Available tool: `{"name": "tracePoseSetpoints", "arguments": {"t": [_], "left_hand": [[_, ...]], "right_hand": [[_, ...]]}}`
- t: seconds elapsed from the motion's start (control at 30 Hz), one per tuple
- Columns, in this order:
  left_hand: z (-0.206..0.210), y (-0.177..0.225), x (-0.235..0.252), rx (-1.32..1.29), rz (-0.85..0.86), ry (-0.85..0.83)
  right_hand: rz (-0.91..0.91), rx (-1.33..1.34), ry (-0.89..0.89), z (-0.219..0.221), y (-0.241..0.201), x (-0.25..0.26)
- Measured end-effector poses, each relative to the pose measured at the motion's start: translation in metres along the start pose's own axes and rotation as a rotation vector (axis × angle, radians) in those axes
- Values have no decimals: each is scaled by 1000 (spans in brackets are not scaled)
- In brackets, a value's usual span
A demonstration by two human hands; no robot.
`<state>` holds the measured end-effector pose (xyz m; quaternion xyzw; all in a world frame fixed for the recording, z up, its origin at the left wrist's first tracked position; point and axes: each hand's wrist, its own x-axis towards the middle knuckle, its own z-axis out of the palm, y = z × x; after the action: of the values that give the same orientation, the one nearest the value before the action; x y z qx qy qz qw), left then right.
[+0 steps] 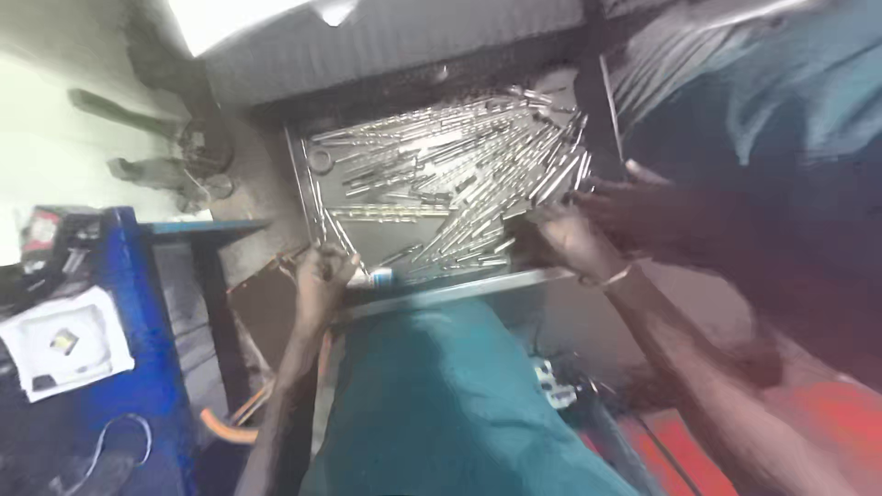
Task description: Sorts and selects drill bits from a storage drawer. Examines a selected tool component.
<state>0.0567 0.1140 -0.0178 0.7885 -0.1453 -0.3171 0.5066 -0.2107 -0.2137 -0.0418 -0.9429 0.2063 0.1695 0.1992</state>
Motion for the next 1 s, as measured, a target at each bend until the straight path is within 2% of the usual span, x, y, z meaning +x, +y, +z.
{"name": "tracePoseSetpoints", "arguments": {"t": [0.1, 0.2, 0.3, 0.4, 0.57, 0.67, 0.73, 0.9, 1.0], "left_hand": [[14, 7, 7, -94, 53, -37], [33, 13, 21, -150, 175, -161], [50, 31, 36, -96, 293, -299], [45, 44, 39, 46, 265, -324], [29, 0, 43, 477, 267, -460], [38, -23, 45, 817, 158, -579], [46, -28, 44, 925, 87, -586], [54, -43, 48, 946, 128, -570], [48, -36, 52, 768, 170, -546]], "right_hand": [[-27, 13, -34, -25, -26, 1], [-158, 83, -7, -45, -54, 14], [-271, 113, 21, -71, -91, 30], [-271, 127, 21, -74, -110, 40], [-60, 90, -68, -42, -54, 27], [111, 104, -154, -31, -30, 9], [199, 170, -171, -26, -24, -4], [171, 283, -78, -17, -24, -23], [145, 336, -17, -11, -20, -26]]}}
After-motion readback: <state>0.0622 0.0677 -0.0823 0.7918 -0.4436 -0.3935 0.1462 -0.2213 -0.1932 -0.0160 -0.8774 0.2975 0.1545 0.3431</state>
